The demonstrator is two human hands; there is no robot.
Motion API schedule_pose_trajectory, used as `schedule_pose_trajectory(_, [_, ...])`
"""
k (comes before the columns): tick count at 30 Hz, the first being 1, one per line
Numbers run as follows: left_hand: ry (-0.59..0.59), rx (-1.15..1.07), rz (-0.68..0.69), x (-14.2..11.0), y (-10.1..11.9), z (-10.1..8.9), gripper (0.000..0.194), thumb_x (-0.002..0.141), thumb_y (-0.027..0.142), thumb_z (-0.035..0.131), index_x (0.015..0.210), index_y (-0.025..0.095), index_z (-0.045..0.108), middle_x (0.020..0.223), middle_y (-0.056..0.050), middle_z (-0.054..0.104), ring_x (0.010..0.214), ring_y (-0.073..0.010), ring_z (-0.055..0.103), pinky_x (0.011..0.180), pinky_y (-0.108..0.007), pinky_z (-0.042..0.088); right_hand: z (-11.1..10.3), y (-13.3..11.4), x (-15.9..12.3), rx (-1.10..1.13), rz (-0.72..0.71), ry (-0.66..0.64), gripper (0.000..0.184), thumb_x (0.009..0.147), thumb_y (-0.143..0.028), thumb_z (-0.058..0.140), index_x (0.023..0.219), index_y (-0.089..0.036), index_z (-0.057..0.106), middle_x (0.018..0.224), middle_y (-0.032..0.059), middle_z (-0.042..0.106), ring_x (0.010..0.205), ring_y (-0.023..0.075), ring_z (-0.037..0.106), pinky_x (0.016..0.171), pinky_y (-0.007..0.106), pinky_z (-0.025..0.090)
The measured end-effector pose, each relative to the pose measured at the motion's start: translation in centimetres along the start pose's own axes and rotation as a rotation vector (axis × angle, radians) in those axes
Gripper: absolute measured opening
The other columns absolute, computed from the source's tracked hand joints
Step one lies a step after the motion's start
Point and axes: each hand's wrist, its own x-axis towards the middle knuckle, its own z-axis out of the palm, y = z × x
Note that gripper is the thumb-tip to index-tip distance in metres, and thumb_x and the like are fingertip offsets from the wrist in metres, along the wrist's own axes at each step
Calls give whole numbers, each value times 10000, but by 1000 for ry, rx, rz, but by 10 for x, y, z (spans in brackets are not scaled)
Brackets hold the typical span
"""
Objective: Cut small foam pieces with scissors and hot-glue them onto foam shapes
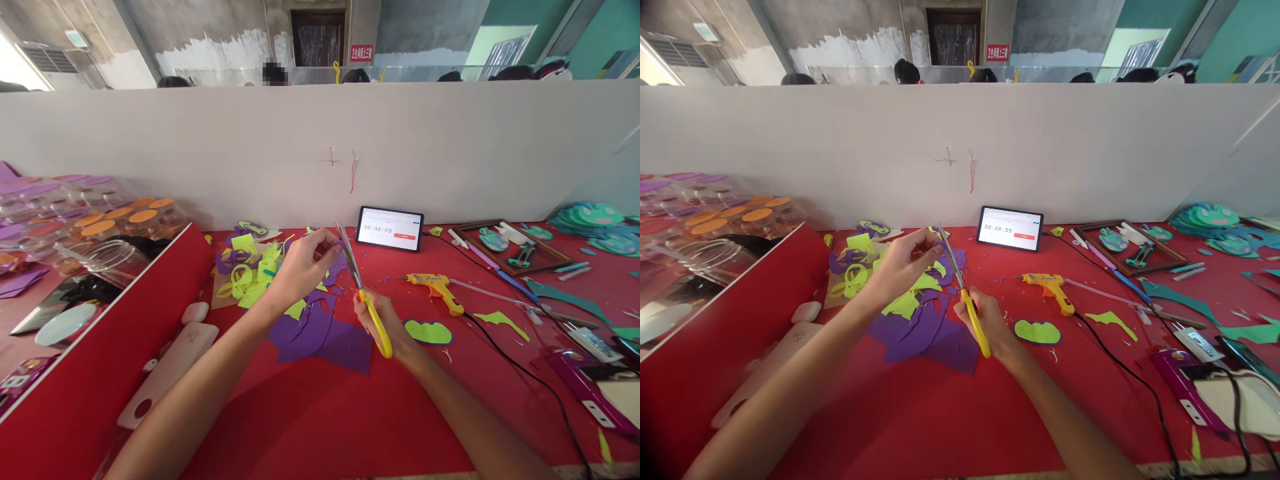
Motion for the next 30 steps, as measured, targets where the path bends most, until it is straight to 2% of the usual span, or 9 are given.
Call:
schedule_pose_trajectory(8, [11, -29, -15, 1, 0, -1, 188, 943, 292, 551, 790, 188, 522, 721, 5, 501, 642, -116, 430, 605, -251, 407, 0, 0, 0, -3, -1, 3, 619, 865, -843, 462, 753, -235, 431, 576, -55, 398, 503, 112, 352, 459, 255, 277])
schedule_pose_trajectory(17, [42, -10, -8, 0, -1, -3, 208, 948, 320, 560, 792, 184, 538, 697, 14, 504, 615, -111, 421, 572, -249, 351, 0, -2, -1, -10, 4, -5, 609, 874, -833, 452, 742, -239, 421, 580, -49, 405, 508, 117, 353, 458, 260, 266])
schedule_pose_trajectory(30, [69, 1, -7, 1, 0, -3, 162, 937, 289, 557, 813, 184, 560, 710, 1, 546, 619, -115, 451, 591, -257, 380, -1, -5, -1, -20, 10, -7, 587, 877, -807, 474, 738, -241, 412, 572, -48, 403, 507, 118, 352, 463, 263, 257])
